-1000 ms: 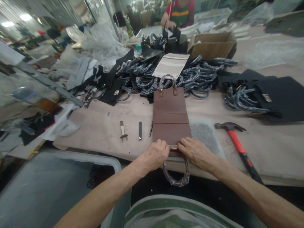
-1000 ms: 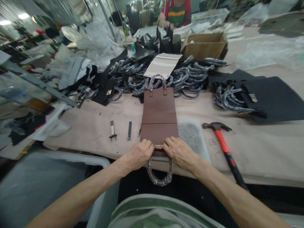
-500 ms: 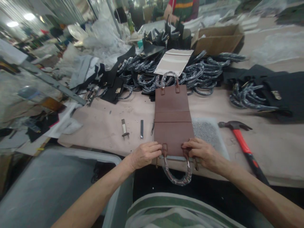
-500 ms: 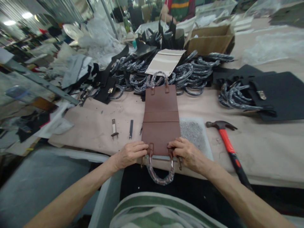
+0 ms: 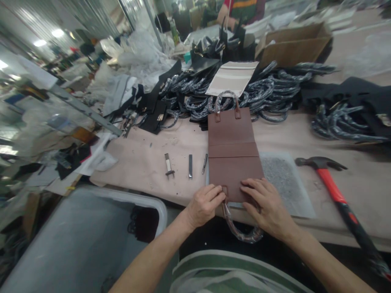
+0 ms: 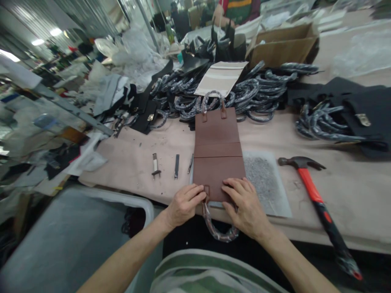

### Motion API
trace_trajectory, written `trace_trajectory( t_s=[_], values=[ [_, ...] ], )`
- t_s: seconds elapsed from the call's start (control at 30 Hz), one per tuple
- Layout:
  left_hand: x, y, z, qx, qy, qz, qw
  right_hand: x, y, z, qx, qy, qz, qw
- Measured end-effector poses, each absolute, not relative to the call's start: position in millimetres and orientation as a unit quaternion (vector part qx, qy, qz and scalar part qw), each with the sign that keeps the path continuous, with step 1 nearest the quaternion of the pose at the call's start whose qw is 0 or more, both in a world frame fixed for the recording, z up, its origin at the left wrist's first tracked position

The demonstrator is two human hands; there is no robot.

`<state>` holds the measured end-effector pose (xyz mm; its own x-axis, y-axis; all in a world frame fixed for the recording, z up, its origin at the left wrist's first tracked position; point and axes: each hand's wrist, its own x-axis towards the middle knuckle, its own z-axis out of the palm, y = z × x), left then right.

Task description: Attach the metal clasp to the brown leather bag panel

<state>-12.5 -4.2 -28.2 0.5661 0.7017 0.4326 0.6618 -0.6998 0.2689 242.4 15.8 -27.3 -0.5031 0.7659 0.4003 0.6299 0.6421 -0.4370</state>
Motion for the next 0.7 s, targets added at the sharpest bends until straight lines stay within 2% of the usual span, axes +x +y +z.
trace_trajectory(
  t_s=[0.1,0.2,0.27,0.37,0.53,0.7],
  values=[
    [-16,-5,-28,0.859,0.407,0.302,0.076,245,20,-35,-0.393,-0.864,0.099,0.299],
    [-33,5,-24,0.767,0.538,0.339,0.088,247,25,-43,-0.383,-0.865,0.083,0.313],
    [-48,21,-17,0.674,0.663,0.312,0.096,247,26,-46,-0.38,-0.864,0.075,0.322],
    [-68,52,-1,0.567,0.784,0.203,0.147,245,27,-46,-0.383,-0.86,0.071,0.329],
    [-73,97,10,0.541,0.81,0.046,0.221,243,25,-40,-0.394,-0.858,0.079,0.319],
    [-71,114,2,0.517,0.811,0.037,0.27,240,19,-31,-0.415,-0.852,0.111,0.3]
  ],
)
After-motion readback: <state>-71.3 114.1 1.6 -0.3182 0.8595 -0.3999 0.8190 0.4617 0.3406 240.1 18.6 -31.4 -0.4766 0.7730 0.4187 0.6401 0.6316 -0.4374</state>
